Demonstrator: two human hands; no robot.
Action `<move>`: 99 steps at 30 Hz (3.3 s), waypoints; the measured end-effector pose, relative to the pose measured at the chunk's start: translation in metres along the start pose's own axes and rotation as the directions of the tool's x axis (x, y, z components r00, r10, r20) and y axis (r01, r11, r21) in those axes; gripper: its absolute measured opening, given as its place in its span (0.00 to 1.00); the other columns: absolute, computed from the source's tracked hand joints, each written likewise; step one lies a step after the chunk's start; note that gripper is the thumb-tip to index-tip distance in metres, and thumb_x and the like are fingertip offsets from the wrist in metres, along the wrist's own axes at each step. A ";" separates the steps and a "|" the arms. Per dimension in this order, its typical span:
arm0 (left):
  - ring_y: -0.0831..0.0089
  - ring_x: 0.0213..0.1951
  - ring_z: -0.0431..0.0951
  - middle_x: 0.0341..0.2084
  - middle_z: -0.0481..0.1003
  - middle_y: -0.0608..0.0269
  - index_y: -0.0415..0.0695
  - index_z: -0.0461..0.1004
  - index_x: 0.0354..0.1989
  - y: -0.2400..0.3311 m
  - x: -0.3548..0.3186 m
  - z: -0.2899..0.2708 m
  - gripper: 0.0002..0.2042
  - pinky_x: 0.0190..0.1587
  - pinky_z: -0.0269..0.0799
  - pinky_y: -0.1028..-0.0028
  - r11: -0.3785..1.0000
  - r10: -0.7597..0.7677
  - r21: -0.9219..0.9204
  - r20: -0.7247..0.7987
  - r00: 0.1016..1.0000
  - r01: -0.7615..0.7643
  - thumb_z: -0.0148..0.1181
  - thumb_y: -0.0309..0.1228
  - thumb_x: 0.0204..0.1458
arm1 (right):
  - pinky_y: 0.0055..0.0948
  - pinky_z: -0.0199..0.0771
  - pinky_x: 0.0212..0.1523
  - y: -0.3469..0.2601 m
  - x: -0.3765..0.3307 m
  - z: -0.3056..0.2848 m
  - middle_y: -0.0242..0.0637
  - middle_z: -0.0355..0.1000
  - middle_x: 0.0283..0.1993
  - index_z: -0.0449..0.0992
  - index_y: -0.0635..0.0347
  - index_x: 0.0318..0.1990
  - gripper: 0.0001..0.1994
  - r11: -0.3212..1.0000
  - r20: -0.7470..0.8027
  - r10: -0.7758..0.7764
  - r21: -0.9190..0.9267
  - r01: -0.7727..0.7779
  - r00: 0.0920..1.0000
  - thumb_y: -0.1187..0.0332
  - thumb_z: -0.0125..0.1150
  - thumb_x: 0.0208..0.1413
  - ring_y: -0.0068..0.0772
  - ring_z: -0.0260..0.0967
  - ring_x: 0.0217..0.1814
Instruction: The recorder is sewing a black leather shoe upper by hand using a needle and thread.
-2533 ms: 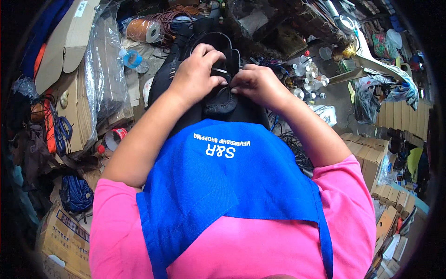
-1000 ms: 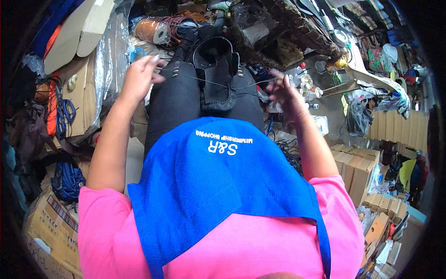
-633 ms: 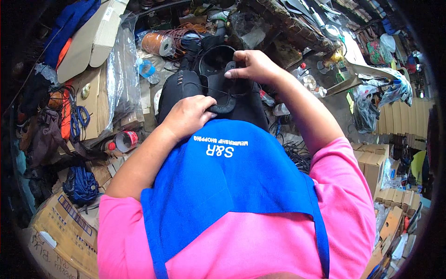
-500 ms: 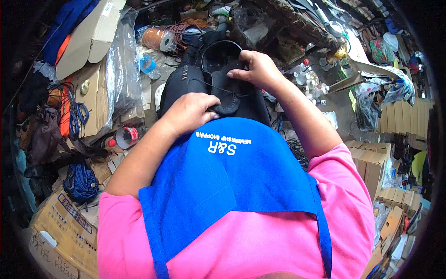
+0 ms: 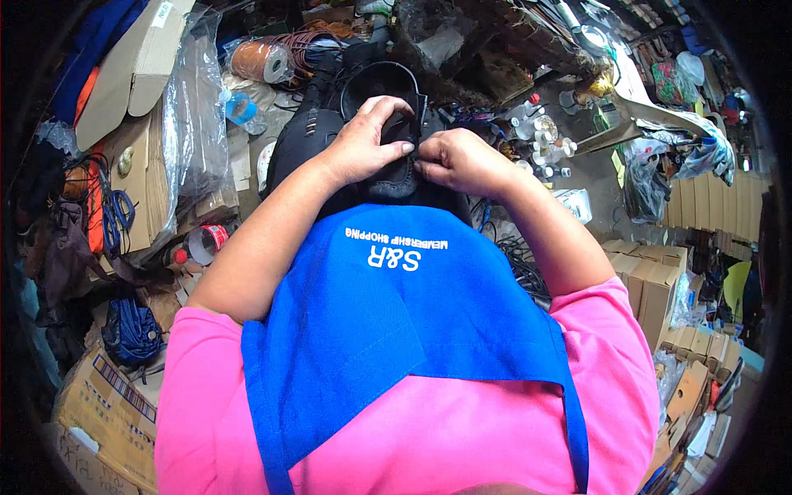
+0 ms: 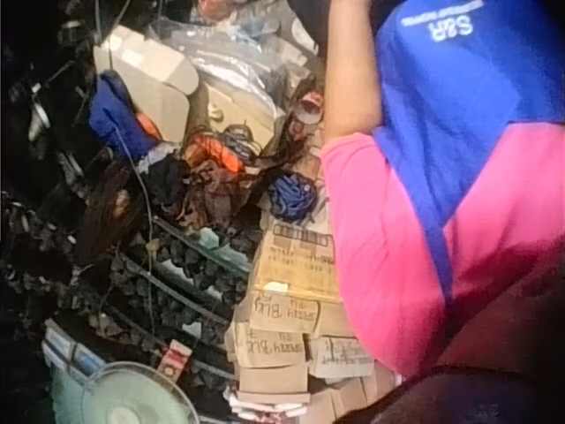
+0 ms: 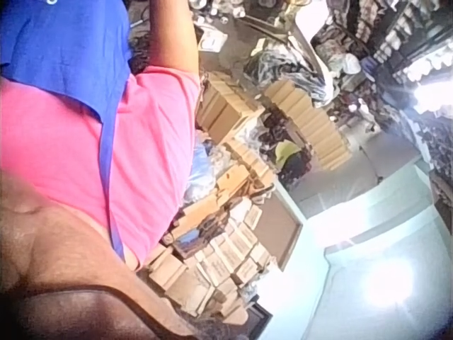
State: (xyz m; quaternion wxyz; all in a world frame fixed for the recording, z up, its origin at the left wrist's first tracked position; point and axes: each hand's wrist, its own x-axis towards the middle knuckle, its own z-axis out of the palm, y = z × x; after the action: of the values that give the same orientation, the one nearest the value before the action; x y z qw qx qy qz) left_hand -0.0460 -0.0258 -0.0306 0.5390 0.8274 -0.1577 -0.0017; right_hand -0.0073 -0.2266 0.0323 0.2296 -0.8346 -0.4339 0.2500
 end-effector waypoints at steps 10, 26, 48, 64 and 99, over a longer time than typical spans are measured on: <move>0.62 0.50 0.68 0.43 0.68 0.57 0.45 0.69 0.47 0.010 0.021 -0.025 0.25 0.55 0.62 0.67 0.993 -0.069 0.098 0.095 0.993 0.060 0.70 0.30 0.36 | 0.27 0.67 0.34 -0.014 -0.040 -0.014 0.35 0.67 0.28 0.77 0.61 0.38 0.06 0.971 -0.274 0.116 0.235 -0.050 0.955 0.71 0.60 0.54 0.25 0.66 0.31; 0.68 0.38 0.71 0.29 0.69 0.61 0.44 0.80 0.34 0.017 0.032 -0.040 0.09 0.44 0.66 0.71 0.993 -0.113 0.063 0.352 0.929 0.097 0.66 0.30 0.42 | 0.36 0.71 0.39 -0.017 -0.015 -0.016 0.42 0.69 0.32 0.81 0.53 0.39 0.13 0.982 -0.177 0.000 -0.187 -0.034 0.984 0.73 0.61 0.42 0.44 0.70 0.36; 0.63 0.39 0.71 0.31 0.69 0.60 0.52 0.81 0.35 0.003 0.028 -0.037 0.14 0.44 0.68 0.68 0.991 0.032 0.109 0.329 0.944 -0.072 0.70 0.30 0.34 | 0.28 0.69 0.38 0.022 0.001 -0.004 0.35 0.69 0.29 0.81 0.54 0.38 0.09 0.951 -0.115 0.096 0.304 -0.057 0.989 0.72 0.65 0.46 0.31 0.69 0.34; 0.66 0.31 0.73 0.29 0.70 0.61 0.46 0.78 0.38 0.045 -0.065 -0.038 0.12 0.45 0.66 0.67 0.972 -0.077 0.213 -0.097 0.992 0.097 0.57 0.21 0.45 | 0.37 0.61 0.33 -0.008 -0.024 0.048 0.37 0.62 0.25 0.79 0.50 0.44 0.20 0.985 -0.457 -0.093 -0.175 0.014 0.885 0.75 0.61 0.39 0.40 0.61 0.29; 0.68 0.34 0.69 0.23 0.67 0.69 0.55 0.81 0.33 0.027 -0.034 -0.025 0.10 0.41 0.59 0.68 0.924 0.089 0.377 -0.039 0.995 -0.068 0.62 0.26 0.42 | 0.25 0.66 0.41 0.019 -0.003 -0.006 0.28 0.66 0.29 0.80 0.50 0.44 0.14 0.963 -0.064 0.057 0.266 -0.039 0.996 0.73 0.62 0.49 0.25 0.64 0.36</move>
State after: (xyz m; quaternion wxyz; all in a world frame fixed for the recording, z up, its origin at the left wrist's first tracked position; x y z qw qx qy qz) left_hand -0.0808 -0.0047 -0.0021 0.3745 0.9080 -0.1732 0.0729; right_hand 0.0065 -0.2395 0.0262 0.3478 -0.8151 -0.3680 0.2814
